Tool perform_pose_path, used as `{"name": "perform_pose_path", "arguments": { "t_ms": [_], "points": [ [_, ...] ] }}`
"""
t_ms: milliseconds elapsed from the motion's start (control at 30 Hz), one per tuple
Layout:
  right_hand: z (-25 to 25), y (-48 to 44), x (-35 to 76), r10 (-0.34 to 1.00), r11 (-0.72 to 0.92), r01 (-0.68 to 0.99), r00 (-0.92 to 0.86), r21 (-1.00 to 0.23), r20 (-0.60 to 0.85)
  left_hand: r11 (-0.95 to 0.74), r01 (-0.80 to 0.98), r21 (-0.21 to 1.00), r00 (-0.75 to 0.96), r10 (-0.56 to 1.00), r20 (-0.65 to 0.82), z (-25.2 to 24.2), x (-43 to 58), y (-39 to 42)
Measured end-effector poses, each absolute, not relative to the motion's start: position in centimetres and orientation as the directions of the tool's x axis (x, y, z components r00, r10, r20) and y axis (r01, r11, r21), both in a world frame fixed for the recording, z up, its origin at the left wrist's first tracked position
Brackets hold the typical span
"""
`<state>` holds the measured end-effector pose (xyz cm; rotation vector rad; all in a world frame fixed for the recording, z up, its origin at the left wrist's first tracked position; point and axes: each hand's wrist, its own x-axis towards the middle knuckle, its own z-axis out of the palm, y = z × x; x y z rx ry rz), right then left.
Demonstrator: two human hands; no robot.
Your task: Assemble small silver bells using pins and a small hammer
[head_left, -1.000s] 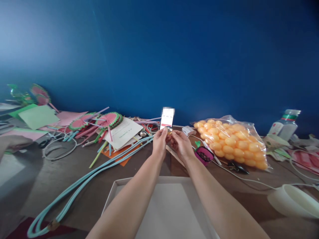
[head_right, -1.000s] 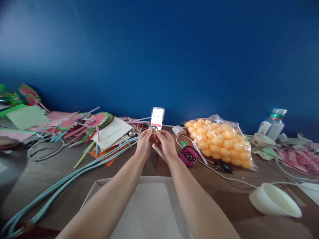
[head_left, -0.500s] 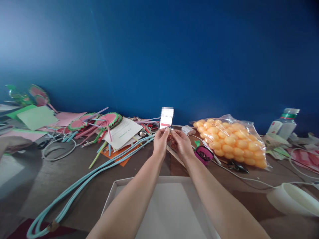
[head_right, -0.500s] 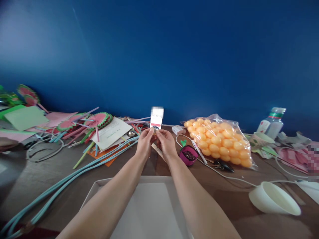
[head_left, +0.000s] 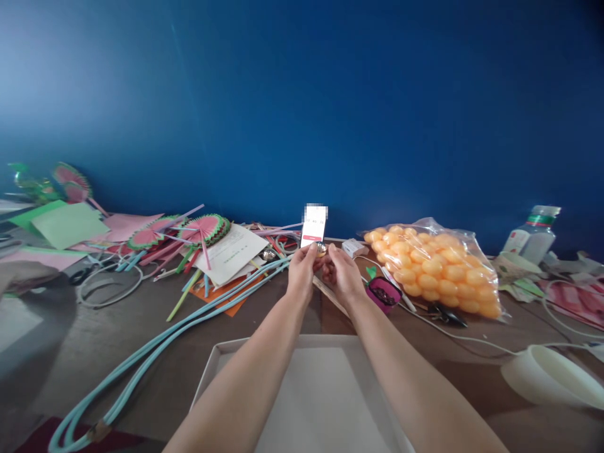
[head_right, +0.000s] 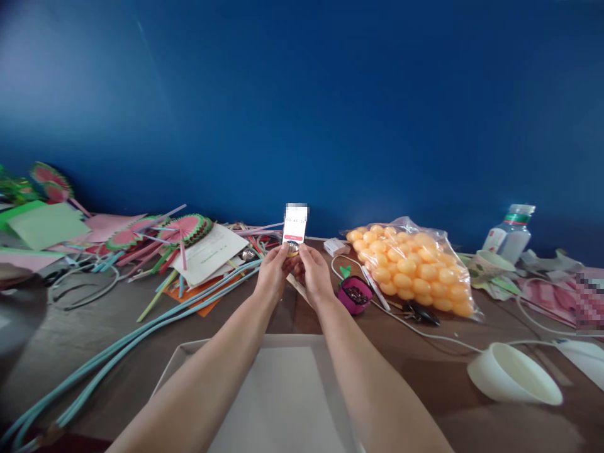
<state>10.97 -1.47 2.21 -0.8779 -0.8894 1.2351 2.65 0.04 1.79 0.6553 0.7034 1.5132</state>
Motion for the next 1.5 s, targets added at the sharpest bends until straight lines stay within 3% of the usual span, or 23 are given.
{"name": "perform_pose_path", "arguments": {
  "t_ms": [233,467,867,1233,1500],
  "points": [
    [1.68,-1.05,11.11,0.98,0.16,-0.205,0.152,-0.965,0.13,-0.073,-0.651,0.755,-0.066,0.997,0.04,1.73,2.72,0.04],
    [1.83,-0.92,11.28,0.971,0.187,-0.109,0.172,-0.976,0.166,-0.022,-0.674,0.738,-0.049,0.999,-0.016,1.82,2.7,0.06],
    [2.15,-1.45,10.92,0.987,0.155,-0.282,0.094,-0.947,0.133,0.127,-0.723,0.679,0.051,0.99,-0.131,1.69,2.04,0.39],
    [2.0,-1.08,11.05,0.978,0.172,-0.243,0.158,-0.955,0.136,0.012,-0.631,0.775,0.055,0.998,0.029,1.5,2.37,0.33],
    [2.13,-1.31,10.91,0.985,0.143,-0.283,0.132,-0.948,0.109,0.032,-0.661,0.75,0.0,0.999,-0.043,1.88,2.28,0.28]
  ]
}}
